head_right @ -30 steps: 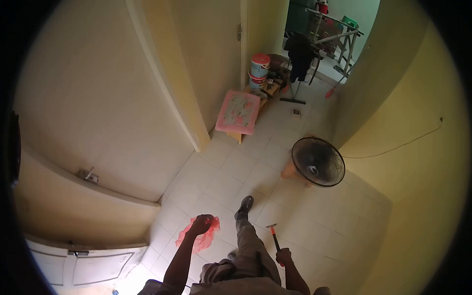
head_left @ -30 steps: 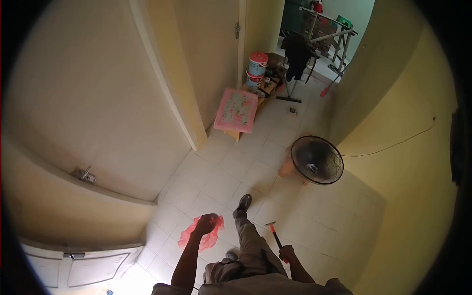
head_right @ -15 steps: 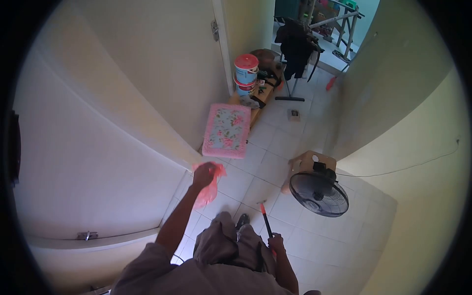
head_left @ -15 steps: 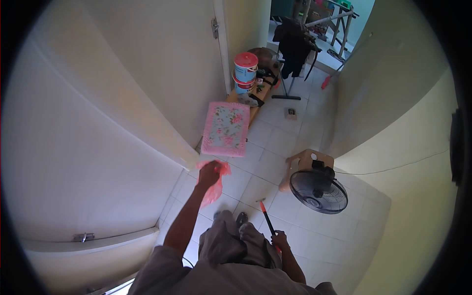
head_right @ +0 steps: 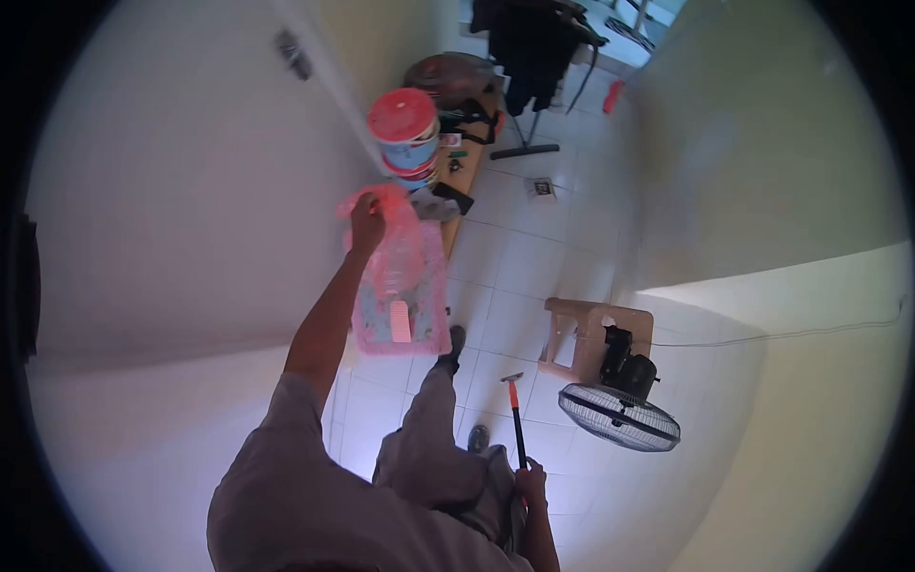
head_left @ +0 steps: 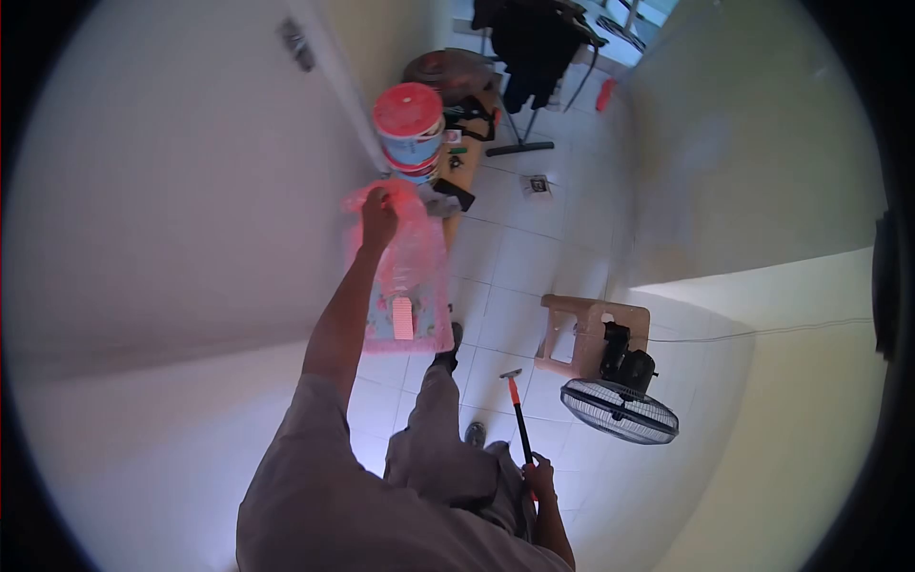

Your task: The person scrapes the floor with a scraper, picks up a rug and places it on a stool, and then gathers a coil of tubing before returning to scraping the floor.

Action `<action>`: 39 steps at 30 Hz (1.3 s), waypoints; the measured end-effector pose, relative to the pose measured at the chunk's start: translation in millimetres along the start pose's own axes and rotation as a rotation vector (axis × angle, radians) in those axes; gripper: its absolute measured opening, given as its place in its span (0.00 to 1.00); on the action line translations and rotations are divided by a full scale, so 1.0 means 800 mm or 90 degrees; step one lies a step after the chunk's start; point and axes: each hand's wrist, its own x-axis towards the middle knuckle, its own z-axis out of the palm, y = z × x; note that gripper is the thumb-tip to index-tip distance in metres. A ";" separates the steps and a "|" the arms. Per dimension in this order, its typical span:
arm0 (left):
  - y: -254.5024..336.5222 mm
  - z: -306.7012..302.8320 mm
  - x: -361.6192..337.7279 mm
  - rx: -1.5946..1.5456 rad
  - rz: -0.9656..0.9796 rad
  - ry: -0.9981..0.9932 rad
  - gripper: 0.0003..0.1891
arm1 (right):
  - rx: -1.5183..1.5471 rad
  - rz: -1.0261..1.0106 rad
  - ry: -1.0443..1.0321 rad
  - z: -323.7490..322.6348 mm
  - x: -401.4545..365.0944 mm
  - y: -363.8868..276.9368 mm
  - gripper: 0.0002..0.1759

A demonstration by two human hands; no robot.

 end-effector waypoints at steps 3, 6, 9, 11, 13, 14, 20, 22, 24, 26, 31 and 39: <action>-0.094 0.071 0.052 0.047 0.045 0.033 0.15 | -0.002 0.039 0.048 0.030 0.019 -0.020 0.29; -0.138 0.115 0.071 0.089 -0.003 0.011 0.22 | -0.022 0.003 0.107 0.056 0.040 -0.039 0.29; -0.169 0.147 0.060 -0.028 -0.120 -0.065 0.27 | 0.000 0.029 0.128 0.056 0.065 -0.093 0.29; -0.260 0.180 0.028 -0.024 -0.132 -0.170 0.30 | 0.021 0.101 0.095 0.017 0.079 -0.177 0.29; -0.306 0.186 0.011 -0.030 -0.201 -0.240 0.26 | 0.062 0.148 0.060 0.008 0.096 -0.212 0.29; -0.317 0.185 0.009 -0.041 -0.250 -0.245 0.24 | 0.064 0.115 0.086 0.015 0.098 -0.218 0.29; -0.355 0.141 -0.030 -0.316 -0.530 -0.225 0.14 | 0.110 0.086 0.108 0.048 0.077 -0.216 0.30; -0.369 0.128 -0.041 -0.568 -0.689 -0.293 0.12 | 0.212 0.124 0.076 0.075 0.065 -0.196 0.30; -0.361 0.133 -0.067 -0.175 -0.326 -0.398 0.11 | 0.270 0.146 0.048 0.096 0.051 -0.175 0.32; -0.330 0.125 -0.103 0.032 -0.084 -0.427 0.09 | 0.288 0.162 0.054 0.121 0.026 -0.141 0.32; -0.130 0.098 -0.213 0.091 -0.170 -0.678 0.12 | 0.481 0.301 0.038 0.131 -0.059 -0.128 0.31; 0.223 0.026 -0.526 -0.098 -0.076 -1.210 0.15 | 0.940 0.365 0.284 0.248 -0.223 -0.036 0.10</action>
